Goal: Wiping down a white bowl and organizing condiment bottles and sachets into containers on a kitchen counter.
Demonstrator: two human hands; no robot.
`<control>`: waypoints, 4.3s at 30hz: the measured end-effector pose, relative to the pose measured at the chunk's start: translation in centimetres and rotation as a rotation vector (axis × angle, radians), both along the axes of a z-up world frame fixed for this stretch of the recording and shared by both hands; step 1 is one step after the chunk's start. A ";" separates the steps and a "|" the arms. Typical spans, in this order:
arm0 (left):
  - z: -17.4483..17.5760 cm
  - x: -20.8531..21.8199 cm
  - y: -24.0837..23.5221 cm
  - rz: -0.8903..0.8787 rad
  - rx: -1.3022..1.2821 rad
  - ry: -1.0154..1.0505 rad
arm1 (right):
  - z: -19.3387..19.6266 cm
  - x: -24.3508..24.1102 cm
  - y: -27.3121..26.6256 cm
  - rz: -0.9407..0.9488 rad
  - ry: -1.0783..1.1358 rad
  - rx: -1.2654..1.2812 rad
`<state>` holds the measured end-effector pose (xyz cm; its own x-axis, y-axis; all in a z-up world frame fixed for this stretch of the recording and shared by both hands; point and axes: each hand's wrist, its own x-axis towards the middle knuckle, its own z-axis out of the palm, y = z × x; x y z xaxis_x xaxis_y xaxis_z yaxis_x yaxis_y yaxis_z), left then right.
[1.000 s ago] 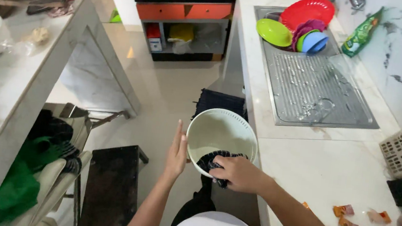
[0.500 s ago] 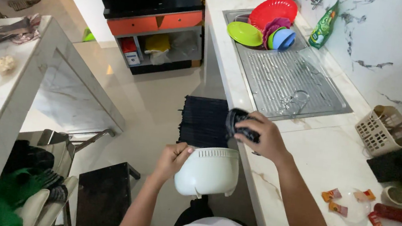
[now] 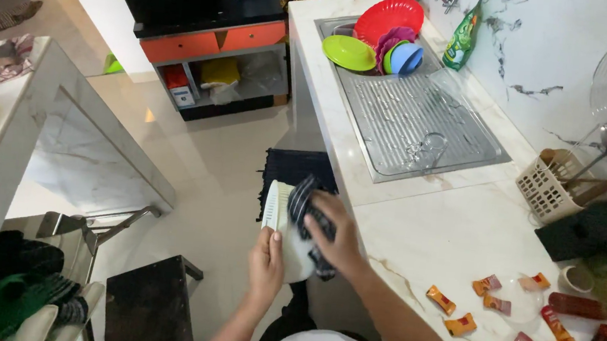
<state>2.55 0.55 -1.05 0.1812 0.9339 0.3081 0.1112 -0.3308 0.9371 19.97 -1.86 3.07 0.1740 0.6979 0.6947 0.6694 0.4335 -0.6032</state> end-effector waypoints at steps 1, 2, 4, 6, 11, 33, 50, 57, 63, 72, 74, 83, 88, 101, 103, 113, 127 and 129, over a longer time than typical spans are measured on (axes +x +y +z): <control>-0.3 0.2 -0.6 0.002 -0.031 -0.016 | -1.1 1.4 1.5 0.008 0.290 -0.152; -1.4 0.2 -0.8 0.001 -0.036 -0.012 | -0.1 1.1 1.2 0.007 0.293 -0.157; -3.2 0.5 -0.5 -0.024 -0.045 -0.187 | 2.2 1.1 0.9 -0.045 0.254 -0.205; -3.2 0.4 0.4 -0.021 -0.036 -0.265 | 3.4 -1.1 -1.5 -0.069 0.127 -0.086; -0.1 0.1 0.4 0.027 0.006 -0.246 | 4.6 -2.6 -5.3 -0.073 -0.257 0.184; 1.9 3.8 0.4 0.063 0.002 -0.304 | 7.5 0.2 -2.5 -0.220 -0.211 0.031; 5.9 1.2 2.3 -0.052 -0.544 -1.047 | -7.3 2.3 0.1 -0.394 0.112 0.601; -2.9 0.6 2.6 -0.011 -0.203 -0.629 | 3.0 0.7 -1.5 0.041 0.307 0.062; -1.1 -1.0 2.1 -0.025 -0.111 -0.583 | 2.5 -2.0 -2.2 -0.013 0.151 0.216; -2.6 -0.9 0.1 -0.259 0.035 -0.105 | 7.5 -0.6 -0.2 0.017 -0.072 -0.205; -4.3 -0.4 0.5 -0.230 0.036 -0.105 | 6.9 -2.5 -1.0 -0.023 -0.142 -0.298; -6.8 -2.2 1.7 0.037 -0.075 -0.313 | 4.1 -4.5 0.3 0.125 -0.322 -0.061; -4.8 -3.9 1.9 0.105 -0.114 -0.338 | 5.0 -6.7 3.4 0.052 -0.146 -0.406; -3.9 -10.8 9.2 0.480 -0.420 -1.112 | -11.0 -13.8 4.7 0.125 -0.528 0.135; -2.4 -10.9 9.5 0.456 -0.682 -1.223 | -13.5 -13.3 6.9 0.169 -0.196 0.223; -3.3 -13.3 12.0 0.200 -0.762 -1.151 | -10.3 -6.3 17.7 -0.093 1.387 -0.622; -0.7 -9.1 12.8 -0.580 -0.882 -0.054 | -8.0 5.4 2.8 0.146 0.390 0.206; -0.8 -7.7 12.0 -0.701 -0.992 -0.035 | 1.2 2.3 0.5 0.164 0.115 0.241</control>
<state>-5.12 12.50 -1.88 0.7477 0.4697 -0.4694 0.1650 0.5533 0.8165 22.30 -1.34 4.27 0.1597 0.5407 0.8259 0.5120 0.6700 -0.5376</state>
